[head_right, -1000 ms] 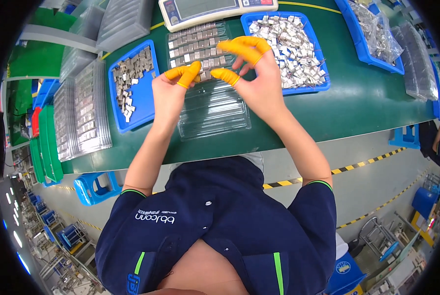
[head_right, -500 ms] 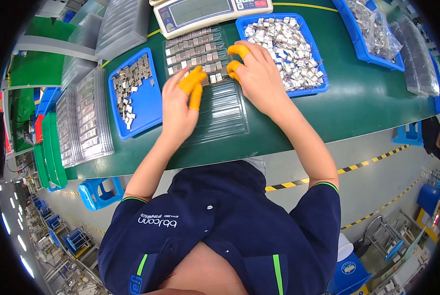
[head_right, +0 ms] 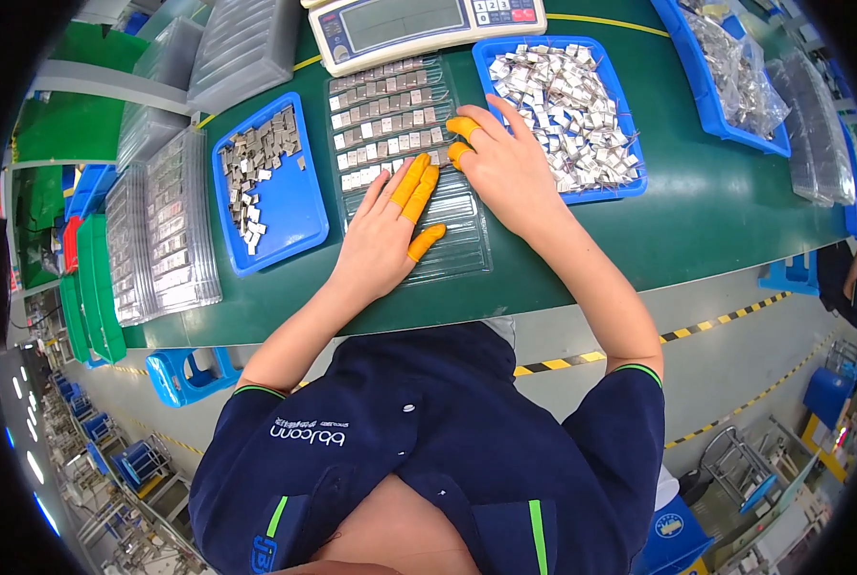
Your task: The person sorts small electronic components by hand from a bulk tray into a grid-style organizer.
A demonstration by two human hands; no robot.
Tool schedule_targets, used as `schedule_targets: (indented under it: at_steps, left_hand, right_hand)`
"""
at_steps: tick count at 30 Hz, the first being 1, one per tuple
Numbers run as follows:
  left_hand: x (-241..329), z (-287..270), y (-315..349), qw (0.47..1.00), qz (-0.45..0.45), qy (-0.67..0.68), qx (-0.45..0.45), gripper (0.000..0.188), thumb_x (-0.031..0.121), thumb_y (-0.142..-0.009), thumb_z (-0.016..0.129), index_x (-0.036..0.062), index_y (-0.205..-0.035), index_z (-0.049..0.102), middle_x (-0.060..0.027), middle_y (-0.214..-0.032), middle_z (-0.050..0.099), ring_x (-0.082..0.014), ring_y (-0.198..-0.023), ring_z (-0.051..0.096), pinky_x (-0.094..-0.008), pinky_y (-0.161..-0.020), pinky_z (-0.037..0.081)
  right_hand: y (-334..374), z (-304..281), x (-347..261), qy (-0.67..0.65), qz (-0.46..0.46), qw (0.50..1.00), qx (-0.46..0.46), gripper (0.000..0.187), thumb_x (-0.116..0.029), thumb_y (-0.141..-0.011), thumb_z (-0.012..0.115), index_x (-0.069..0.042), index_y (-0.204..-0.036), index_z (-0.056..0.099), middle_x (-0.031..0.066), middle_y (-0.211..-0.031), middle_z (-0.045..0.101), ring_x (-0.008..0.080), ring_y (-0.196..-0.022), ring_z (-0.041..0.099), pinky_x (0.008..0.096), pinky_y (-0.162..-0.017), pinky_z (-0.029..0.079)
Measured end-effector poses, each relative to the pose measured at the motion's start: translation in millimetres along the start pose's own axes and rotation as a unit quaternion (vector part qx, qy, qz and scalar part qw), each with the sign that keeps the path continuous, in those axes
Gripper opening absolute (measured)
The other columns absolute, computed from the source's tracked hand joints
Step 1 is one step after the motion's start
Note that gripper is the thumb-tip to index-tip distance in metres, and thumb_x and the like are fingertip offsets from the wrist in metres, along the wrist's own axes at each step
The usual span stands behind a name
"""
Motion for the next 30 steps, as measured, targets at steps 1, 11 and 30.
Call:
schedule_targets:
  at_steps: [1, 11, 30]
  left_hand:
    - [0, 0, 0, 1.0, 0.004, -0.002, -0.002, 0.056, 0.03, -0.085, 0.051, 0.0016, -0.131, 0.035, -0.0135, -0.135, 0.035, -0.0244, -0.13, 0.026, -0.0392, -0.108, 0.017]
    - [-2, 0, -1, 1.0, 0.017, -0.004, 0.007, 0.058, 0.032, -0.085, 0.052, 0.001, -0.131, 0.035, -0.0152, -0.136, 0.033, -0.0265, -0.131, 0.024, -0.039, -0.108, 0.018]
    - [-5, 3, -14, 0.999, 0.044, 0.002, 0.03, 0.059, 0.038, -0.085, 0.05, 0.0002, -0.128, 0.037, -0.0155, -0.134, 0.037, -0.0244, -0.132, 0.024, -0.0408, -0.109, 0.014]
  right_hand:
    - [0, -1, 0, -0.006, 0.004, 1.0, -0.001, 0.013, -0.009, -0.07, 0.055, -0.007, -0.079, 0.065, 0.0048, -0.102, 0.057, 0.0179, -0.113, 0.045, 0.0396, -0.105, 0.025]
    - [0, 2, 1, -0.012, -0.003, 1.0, -0.009, 0.012, -0.008, -0.07, 0.057, -0.007, -0.078, 0.066, 0.0032, -0.1, 0.058, 0.0169, -0.112, 0.045, 0.0403, -0.106, 0.023]
    - [7, -2, -1, -0.051, 0.043, 0.998, -0.019, 0.018, -0.004, -0.068, 0.063, -0.007, -0.086, 0.067, 0.0034, -0.103, 0.057, 0.019, -0.113, 0.045, 0.0423, -0.107, 0.023]
Point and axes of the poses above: each hand's wrist, its own y-axis away from the middle knuckle, its own z-axis out of the palm, x = y × z, the point moved 3 cm from there along -y, towards the middle knuckle
